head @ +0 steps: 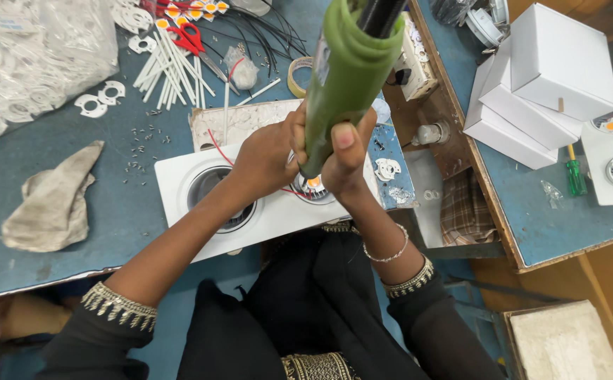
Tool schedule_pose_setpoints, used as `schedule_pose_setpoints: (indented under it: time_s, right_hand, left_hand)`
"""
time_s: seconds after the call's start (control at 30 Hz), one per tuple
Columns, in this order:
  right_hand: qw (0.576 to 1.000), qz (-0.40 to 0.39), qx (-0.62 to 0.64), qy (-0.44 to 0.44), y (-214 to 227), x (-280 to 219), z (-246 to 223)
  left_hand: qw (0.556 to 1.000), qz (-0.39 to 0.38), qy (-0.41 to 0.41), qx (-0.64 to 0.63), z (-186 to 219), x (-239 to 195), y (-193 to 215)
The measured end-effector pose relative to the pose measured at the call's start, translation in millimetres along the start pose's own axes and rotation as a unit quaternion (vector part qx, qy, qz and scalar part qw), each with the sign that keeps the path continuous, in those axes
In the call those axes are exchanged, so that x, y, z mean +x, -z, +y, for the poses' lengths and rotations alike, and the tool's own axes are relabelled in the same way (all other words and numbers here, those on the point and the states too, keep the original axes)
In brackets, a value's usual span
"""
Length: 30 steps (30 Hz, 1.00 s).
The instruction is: The person assembles an LED lighting fixture by using an electric screwdriver to secure components inside a white housing, threading wires through openings, and connecting internal parts.
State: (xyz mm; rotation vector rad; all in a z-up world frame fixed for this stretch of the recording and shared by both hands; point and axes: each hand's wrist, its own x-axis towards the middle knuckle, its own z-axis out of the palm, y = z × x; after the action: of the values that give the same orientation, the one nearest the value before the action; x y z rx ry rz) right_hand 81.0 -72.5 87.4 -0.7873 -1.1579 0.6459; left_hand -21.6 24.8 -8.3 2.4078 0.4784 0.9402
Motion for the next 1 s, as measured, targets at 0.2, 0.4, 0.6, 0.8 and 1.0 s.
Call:
schedule_pose_setpoints:
  time_s: [0.2, 0.4, 0.6, 0.8, 1.0]
  right_hand:
    - [1.0, 0.014, 0.012, 0.006, -1, 1, -11]
    - [0.999, 0.025, 0.009, 0.024, -2, 0, -6]
    - [0.999, 0.028, 0.021, 0.007, -4, -2, -5]
    - [0.998, 0.045, -0.018, 0.047, 2, 8, -11]
    - [0.992, 0.094, -0.029, 0.083, 30, 17, -28]
  left_hand:
    - [0.999, -0.031, 0.018, 0.014, -1, 2, 3]
    - [0.998, -0.041, 0.03, 0.023, 0, 4, 4]
    - [1.0, -0.013, 0.01, 0.023, 1, 1, 0]
    - [0.996, -0.062, 0.048, 0.036, 2, 4, 8]
    - [0.997, -0.061, 0.03, 0.04, 0, 5, 8]
